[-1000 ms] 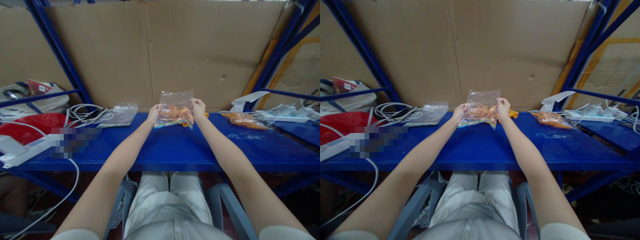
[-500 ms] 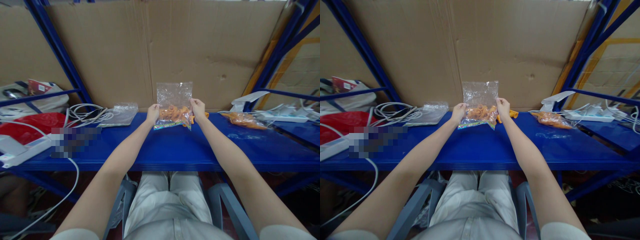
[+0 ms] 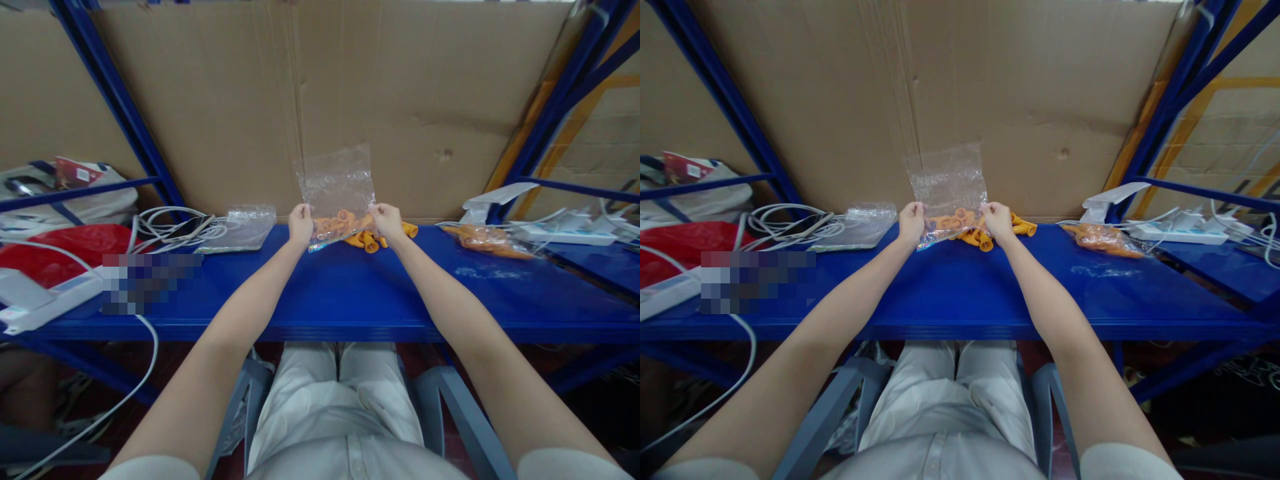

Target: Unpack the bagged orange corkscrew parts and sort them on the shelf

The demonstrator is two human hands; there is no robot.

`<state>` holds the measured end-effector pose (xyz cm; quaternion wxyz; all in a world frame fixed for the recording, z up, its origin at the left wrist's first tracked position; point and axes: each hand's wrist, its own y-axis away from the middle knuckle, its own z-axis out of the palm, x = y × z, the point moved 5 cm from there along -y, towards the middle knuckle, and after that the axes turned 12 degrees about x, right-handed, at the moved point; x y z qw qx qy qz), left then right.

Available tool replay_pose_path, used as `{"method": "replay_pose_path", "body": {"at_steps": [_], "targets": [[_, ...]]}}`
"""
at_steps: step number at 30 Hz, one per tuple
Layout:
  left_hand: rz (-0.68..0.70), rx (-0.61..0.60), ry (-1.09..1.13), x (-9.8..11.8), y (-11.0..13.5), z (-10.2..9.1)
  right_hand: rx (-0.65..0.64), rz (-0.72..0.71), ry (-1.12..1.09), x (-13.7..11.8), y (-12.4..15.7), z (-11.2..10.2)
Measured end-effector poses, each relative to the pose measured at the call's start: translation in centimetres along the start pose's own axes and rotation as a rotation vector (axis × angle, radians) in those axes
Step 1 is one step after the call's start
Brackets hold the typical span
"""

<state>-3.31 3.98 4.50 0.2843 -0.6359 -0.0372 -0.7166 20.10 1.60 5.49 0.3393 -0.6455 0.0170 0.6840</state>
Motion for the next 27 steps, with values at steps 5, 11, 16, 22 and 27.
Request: {"method": "replay_pose_path", "body": {"at_steps": [5,11,16,22,27], "targets": [[0.097,-0.03,0.003,-0.1,-1.3,-0.2,-0.032,-0.094,0.104,-0.6,-0.5,-0.1],[0.158,-0.019,-0.062,0.2,-1.5,-0.4,-0.06,-0.041,0.087,-0.9,0.1,-0.4],[0.117,-0.055,-0.048,0.5,-0.8,-0.4,-0.053,0.052,0.018,-0.8,0.4,-0.5],[0.053,-0.106,0.014,0.8,0.3,0.0,-0.009,0.087,-0.068,-1.2,0.6,-0.6],[0.059,-0.043,0.04,0.6,-0.1,-0.1,-0.114,0.097,-0.048,-0.9,1.2,0.1]]}}
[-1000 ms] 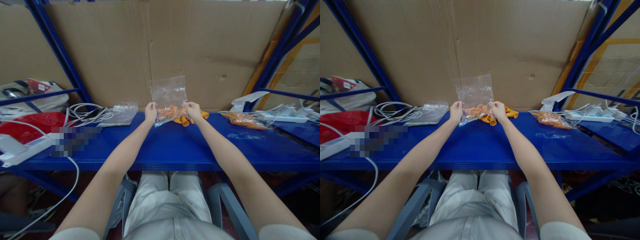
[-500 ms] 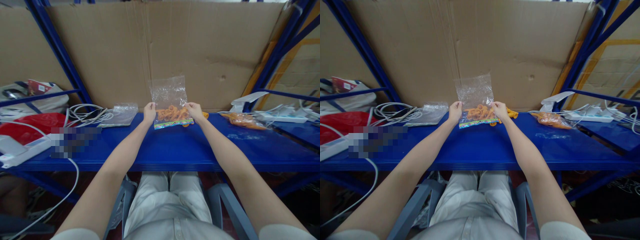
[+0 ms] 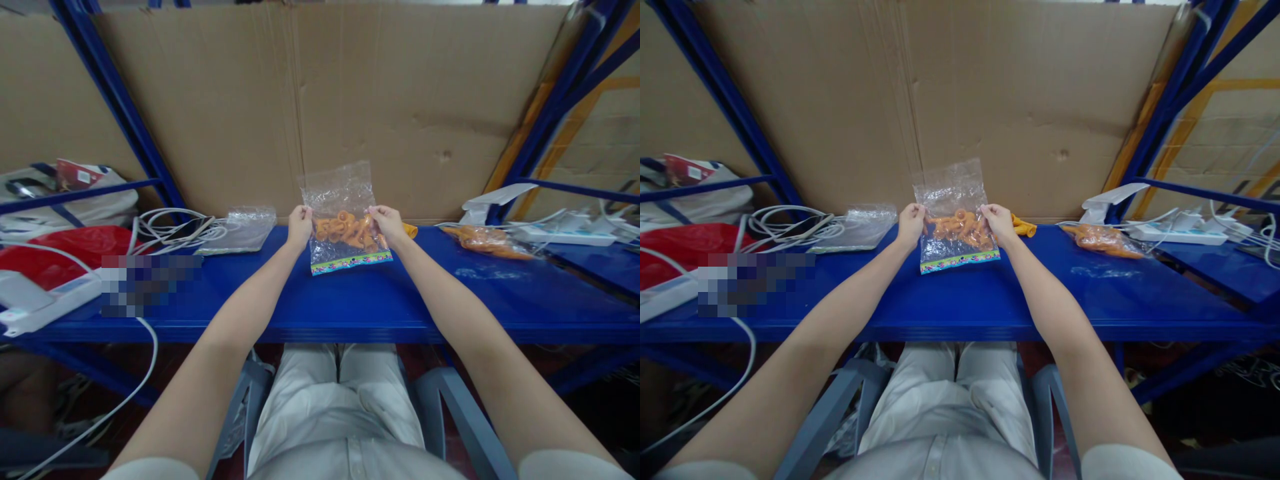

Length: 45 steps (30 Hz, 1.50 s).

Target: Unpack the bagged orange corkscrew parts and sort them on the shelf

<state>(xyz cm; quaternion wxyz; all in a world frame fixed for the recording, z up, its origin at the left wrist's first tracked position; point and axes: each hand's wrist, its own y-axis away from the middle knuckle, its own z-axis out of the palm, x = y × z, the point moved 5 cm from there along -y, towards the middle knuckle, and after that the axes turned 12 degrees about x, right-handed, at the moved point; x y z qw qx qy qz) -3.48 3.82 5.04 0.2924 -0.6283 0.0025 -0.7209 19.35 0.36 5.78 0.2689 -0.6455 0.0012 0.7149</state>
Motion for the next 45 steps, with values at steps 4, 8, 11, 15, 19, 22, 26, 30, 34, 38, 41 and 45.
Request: {"method": "replay_pose_path", "body": {"at_steps": [4,8,11,15,19,22,26,30,34,38,41,45], "targets": [[0.027,0.08,-0.042,-0.2,-0.6,-0.4,0.019,-0.025,0.03,0.3,-0.1,0.3],[0.063,0.074,-0.036,0.0,-0.7,-0.6,0.053,-0.063,0.021,0.5,-0.5,0.2],[0.049,0.065,-0.032,0.0,-0.8,-0.8,0.048,-0.053,0.014,0.5,-0.5,0.0],[0.037,0.067,-0.014,-0.1,-1.0,-1.0,0.077,0.009,-0.013,0.2,0.0,-0.2],[0.039,0.062,-0.02,0.0,-0.9,-0.8,0.111,0.095,-0.088,0.0,0.2,-0.4],[0.009,0.066,-0.052,0.1,-0.5,-0.5,0.121,0.095,-0.096,0.0,0.2,-0.5],[-0.003,0.023,-0.077,0.1,-0.2,-0.1,0.133,0.021,-0.031,-0.2,0.1,-0.6],[0.032,-0.023,-0.062,-0.2,-0.5,0.1,0.168,-0.035,-0.013,-0.3,-0.1,-0.9],[0.069,-0.028,-0.074,-0.8,-1.1,0.1,0.208,-0.05,-0.029,-0.1,-0.5,-1.2],[0.158,0.015,-0.124,-1.4,-1.3,0.2,0.32,-0.01,-0.121,0.0,-0.7,-1.8],[0.297,0.038,-0.225,-1.2,-1.1,0.3,0.411,0.072,-0.196,0.3,-0.9,-2.3],[0.699,-0.106,-0.419,0.4,1.1,1.1,0.492,0.128,-0.269,0.7,-1.3,-2.9]]}}
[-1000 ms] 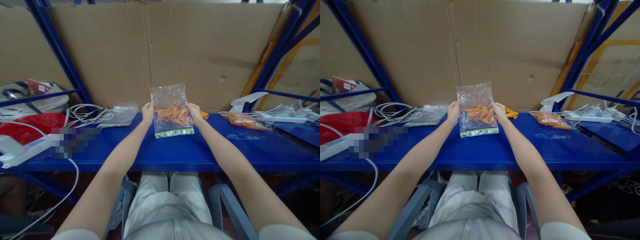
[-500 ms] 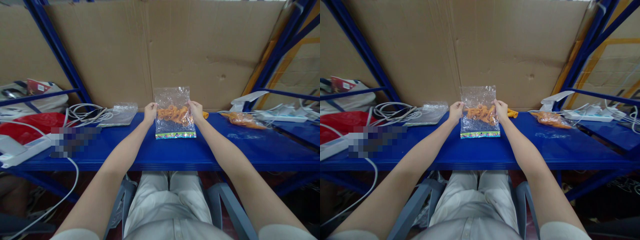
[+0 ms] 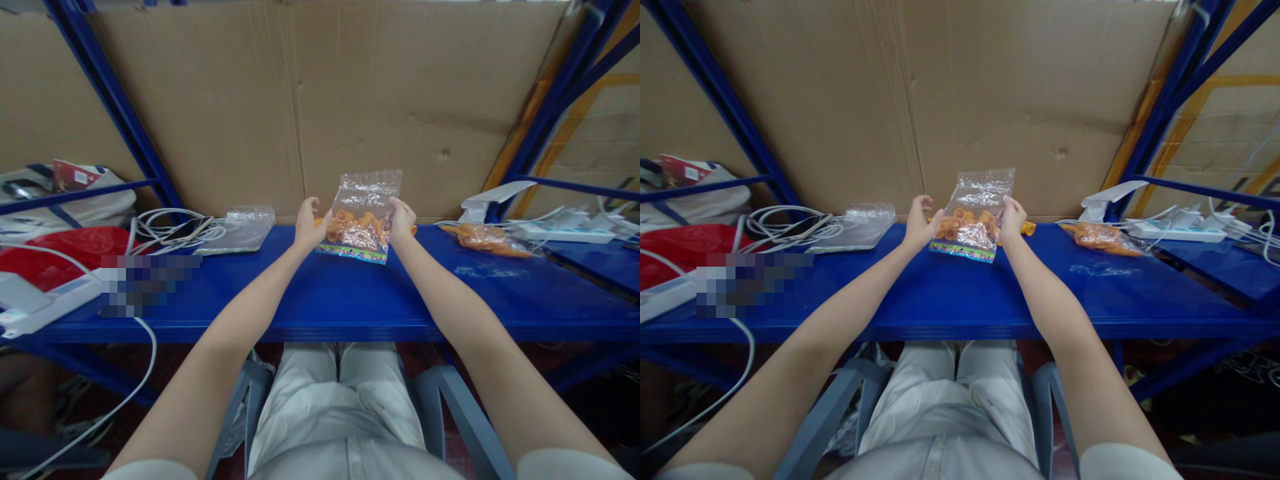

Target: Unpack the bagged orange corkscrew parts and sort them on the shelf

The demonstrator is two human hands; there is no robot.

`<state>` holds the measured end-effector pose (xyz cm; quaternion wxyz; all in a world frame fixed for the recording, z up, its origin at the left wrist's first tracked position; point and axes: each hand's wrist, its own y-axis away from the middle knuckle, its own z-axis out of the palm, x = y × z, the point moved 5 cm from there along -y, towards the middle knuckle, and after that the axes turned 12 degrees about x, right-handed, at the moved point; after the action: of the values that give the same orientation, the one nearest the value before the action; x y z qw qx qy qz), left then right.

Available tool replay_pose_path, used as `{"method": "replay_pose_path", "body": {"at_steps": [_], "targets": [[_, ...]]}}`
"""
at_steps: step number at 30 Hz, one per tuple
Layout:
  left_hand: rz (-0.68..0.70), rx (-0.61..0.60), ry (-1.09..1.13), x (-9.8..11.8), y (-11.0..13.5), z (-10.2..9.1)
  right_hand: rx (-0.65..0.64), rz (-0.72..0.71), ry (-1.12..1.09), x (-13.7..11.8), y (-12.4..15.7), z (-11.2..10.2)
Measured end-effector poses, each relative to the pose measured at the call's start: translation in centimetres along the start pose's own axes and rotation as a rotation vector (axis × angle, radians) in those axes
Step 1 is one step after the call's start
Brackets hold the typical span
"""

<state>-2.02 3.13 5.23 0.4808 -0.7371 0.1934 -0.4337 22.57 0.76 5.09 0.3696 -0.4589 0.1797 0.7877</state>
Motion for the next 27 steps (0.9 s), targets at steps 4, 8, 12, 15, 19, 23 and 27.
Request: {"method": "replay_pose_path", "body": {"at_steps": [4,8,12,15,19,23,27], "targets": [[0.406,-0.345,-0.063,4.0,2.4,1.0,0.064,-0.001,-0.044,0.1,-0.9,-0.5],[0.592,-0.547,-0.104,6.3,4.9,2.4,0.085,0.001,-0.067,0.4,-1.6,-0.8],[0.647,-0.602,-0.187,6.1,6.0,3.7,0.06,-0.016,-0.068,0.9,-2.3,-0.5],[0.665,-0.619,-0.225,5.2,6.1,4.3,0.079,-0.044,-0.057,1.0,-2.7,-0.6],[0.683,-0.612,-0.262,4.7,5.6,4.4,0.16,-0.062,-0.091,0.5,-3.7,-1.5],[0.738,-0.59,-0.293,5.4,5.3,4.3,0.216,-0.016,-0.138,0.0,-4.9,-2.8],[0.777,-0.57,-0.317,5.9,4.9,3.8,0.202,0.002,-0.153,-0.3,-5.6,-3.3]]}}
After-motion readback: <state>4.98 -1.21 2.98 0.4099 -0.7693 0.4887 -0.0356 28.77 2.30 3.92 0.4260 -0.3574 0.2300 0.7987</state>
